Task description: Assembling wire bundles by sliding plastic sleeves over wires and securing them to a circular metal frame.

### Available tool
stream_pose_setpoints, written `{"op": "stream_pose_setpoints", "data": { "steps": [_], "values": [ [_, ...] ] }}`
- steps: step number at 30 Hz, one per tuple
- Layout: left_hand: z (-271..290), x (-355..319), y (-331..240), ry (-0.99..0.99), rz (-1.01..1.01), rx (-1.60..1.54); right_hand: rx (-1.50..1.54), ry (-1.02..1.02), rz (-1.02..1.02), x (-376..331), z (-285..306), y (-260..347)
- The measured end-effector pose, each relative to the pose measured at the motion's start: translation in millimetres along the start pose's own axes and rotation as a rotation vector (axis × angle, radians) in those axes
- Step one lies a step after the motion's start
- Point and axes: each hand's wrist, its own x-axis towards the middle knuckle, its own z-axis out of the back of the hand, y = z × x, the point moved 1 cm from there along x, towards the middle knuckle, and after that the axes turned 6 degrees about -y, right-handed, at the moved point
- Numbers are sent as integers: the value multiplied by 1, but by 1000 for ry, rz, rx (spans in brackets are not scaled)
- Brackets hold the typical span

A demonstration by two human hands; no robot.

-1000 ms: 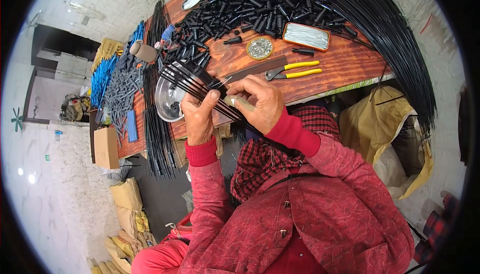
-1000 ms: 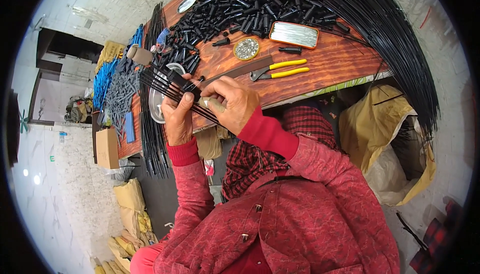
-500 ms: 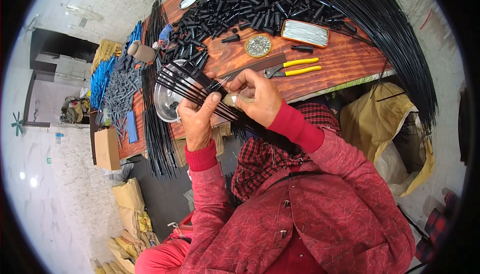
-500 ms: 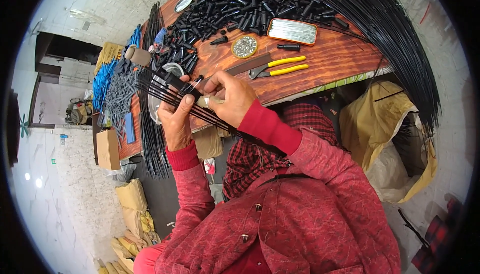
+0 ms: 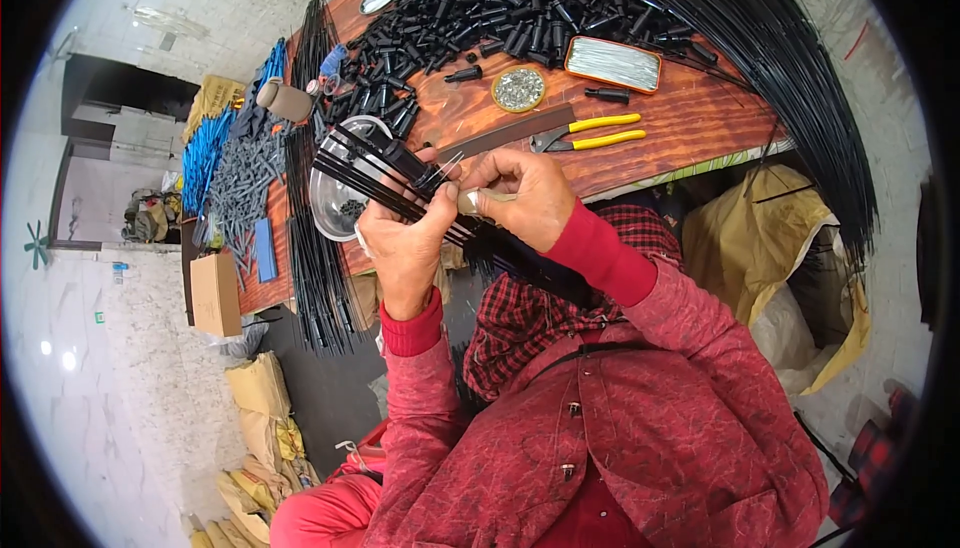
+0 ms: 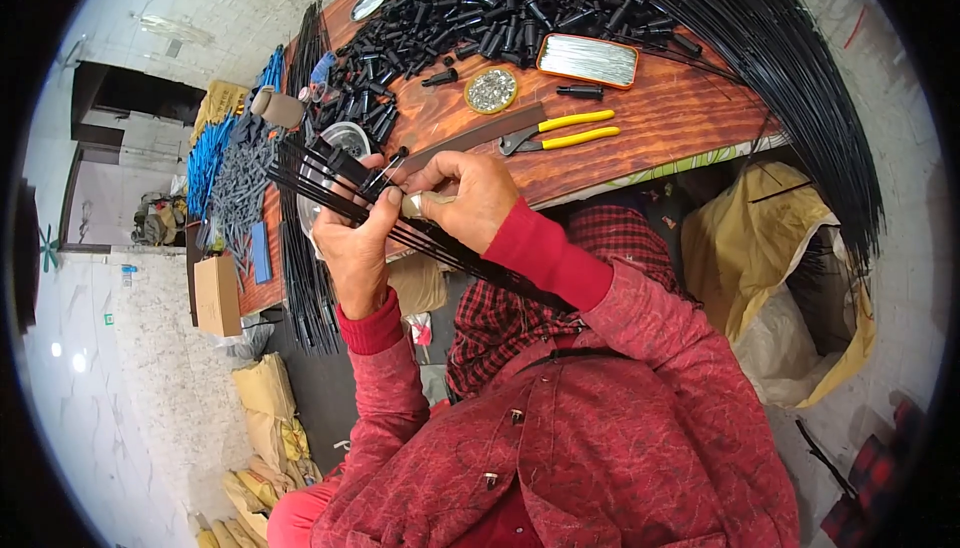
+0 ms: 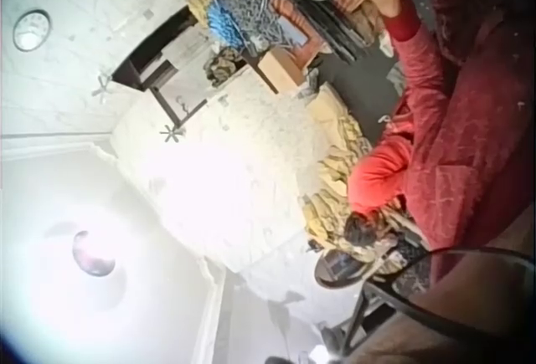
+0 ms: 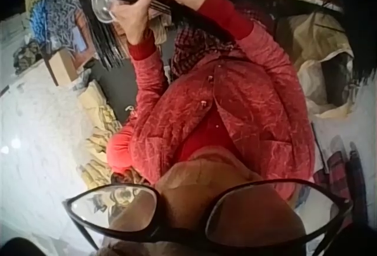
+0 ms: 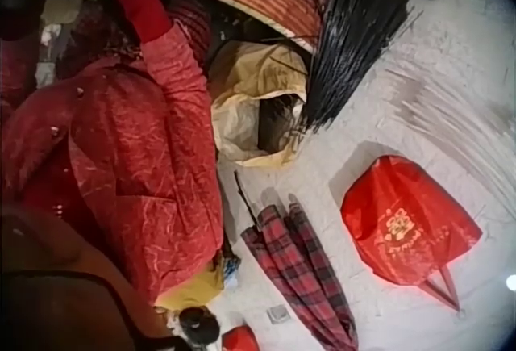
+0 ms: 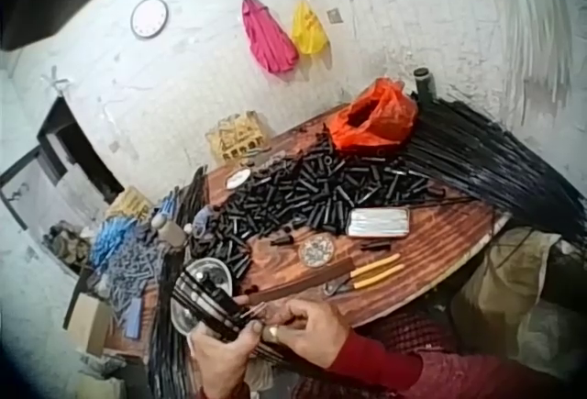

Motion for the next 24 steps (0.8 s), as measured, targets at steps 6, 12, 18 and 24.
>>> {"op": "stream_pose_setpoints", "data": {
  "steps": [6, 12, 18, 24],
  "values": [
    [-3, 3, 6, -32, -23, 32, -24, 6, -53, 3, 2, 2],
    [-2, 7, 3, 66, 51, -128, -102, -27, 93, 2, 3, 0],
    [7, 6, 4, 92, 16, -121, 11, 24, 32, 0, 6, 17],
    [7, 6, 5, 110, -24, -60, -321, -87, 269, 9, 8, 31]
  ]
}}
